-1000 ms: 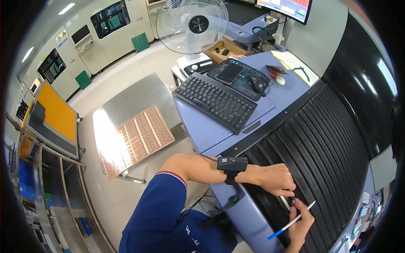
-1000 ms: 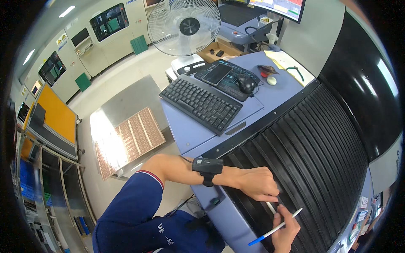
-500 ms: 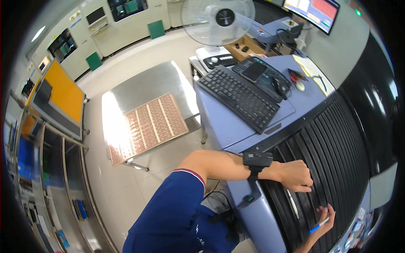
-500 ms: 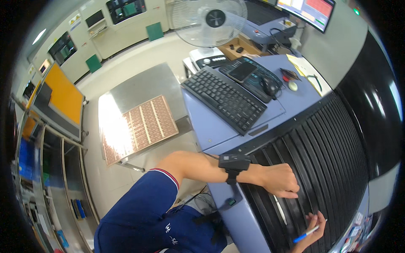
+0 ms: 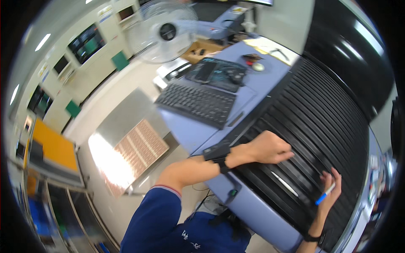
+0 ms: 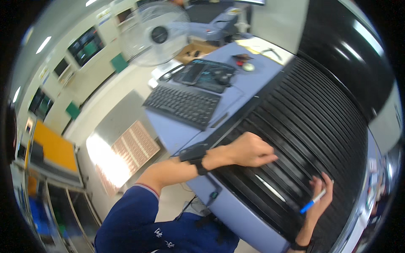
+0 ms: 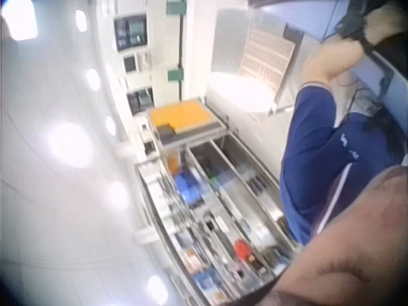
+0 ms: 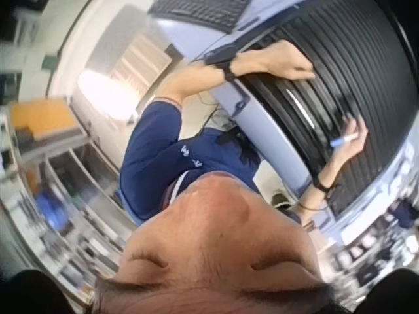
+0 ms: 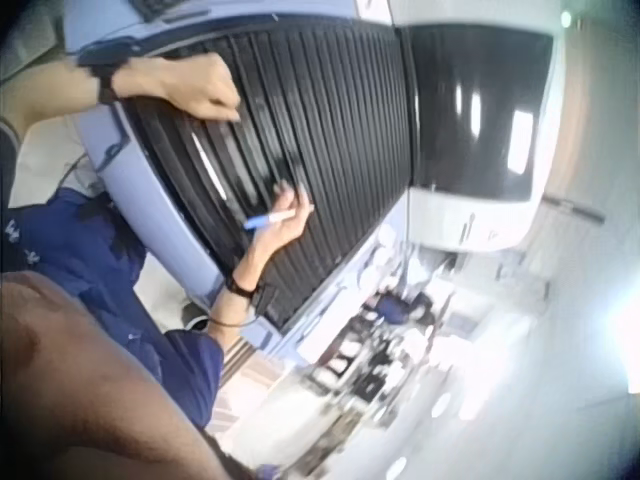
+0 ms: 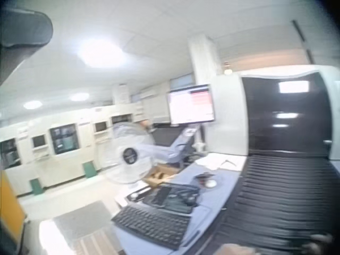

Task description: Inspecting a large copper PCB panel, marking specific points with a blue marker, and operating an inspection machine workstation.

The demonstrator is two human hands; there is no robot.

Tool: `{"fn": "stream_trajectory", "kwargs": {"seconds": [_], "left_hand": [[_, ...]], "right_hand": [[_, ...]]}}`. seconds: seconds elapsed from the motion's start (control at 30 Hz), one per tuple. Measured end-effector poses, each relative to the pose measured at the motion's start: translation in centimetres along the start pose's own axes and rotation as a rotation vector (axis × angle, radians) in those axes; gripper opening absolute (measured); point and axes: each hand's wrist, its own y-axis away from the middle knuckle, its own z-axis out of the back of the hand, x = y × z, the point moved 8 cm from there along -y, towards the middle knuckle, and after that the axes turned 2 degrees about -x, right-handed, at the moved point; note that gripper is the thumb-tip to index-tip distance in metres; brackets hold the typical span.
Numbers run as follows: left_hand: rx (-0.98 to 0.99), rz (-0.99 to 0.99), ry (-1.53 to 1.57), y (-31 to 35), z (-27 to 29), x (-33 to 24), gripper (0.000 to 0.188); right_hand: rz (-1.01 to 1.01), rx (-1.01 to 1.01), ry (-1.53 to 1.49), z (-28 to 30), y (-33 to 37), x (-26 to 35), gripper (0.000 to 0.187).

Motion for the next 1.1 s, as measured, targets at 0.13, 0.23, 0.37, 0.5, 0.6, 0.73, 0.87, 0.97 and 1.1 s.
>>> {"fn": "stream_trajectory", "kwargs": {"seconds": [0.13, 0.23, 0.37, 0.5, 0.6, 0.73, 0.87, 0.97, 1.1], "left_hand": [[-0.02, 0.071, -0.056, -0.2, 1.2, 1.1, 0.025], [0.02, 0.112, -0.095, -0.5, 1.8, 0.9, 0.022], [0.039, 0.144, -0.057, -0.4, 1.1, 0.9, 0.021], [0.042, 0.152, -0.037, -0.3, 1.2, 1.2, 0.021], [0.03, 0.156, -0.05, -0.5, 1.4, 1.1, 0.021], [0.006, 0.139, -0.043, -0.6, 1.2, 0.9, 0.021], [0.004, 0.207, -0.106, -0.7, 1.8, 1.6, 0.02], [-0.037, 0.364, -0.125, -0.4, 3.0, 3.2, 0.018], [-0.105, 0.478, -0.081, -0.1, 3.2, 4.4, 0.018]], "right_hand": [[0.007, -0.002, -0.047, -1.0, 0.3, 0.9, 0.027], [0.058, 0.008, -0.016, -1.3, 0.3, 1.9, 0.026], [0.1, -0.011, 0.022, -1.0, 0.8, 2.4, 0.024], [0.097, -0.008, 0.033, -1.1, 0.9, 2.8, 0.024], [0.087, -0.003, 0.048, -1.1, 0.9, 2.9, 0.024], [0.114, 0.008, 0.104, -1.0, 1.0, 3.0, 0.024], [0.144, -0.014, 0.104, -0.6, 0.8, 3.3, 0.024], [0.169, -0.046, 0.111, -0.2, 0.4, 3.5, 0.024], [0.161, -0.077, 0.123, 0.7, 0.0, 2.8, 0.024]]}}
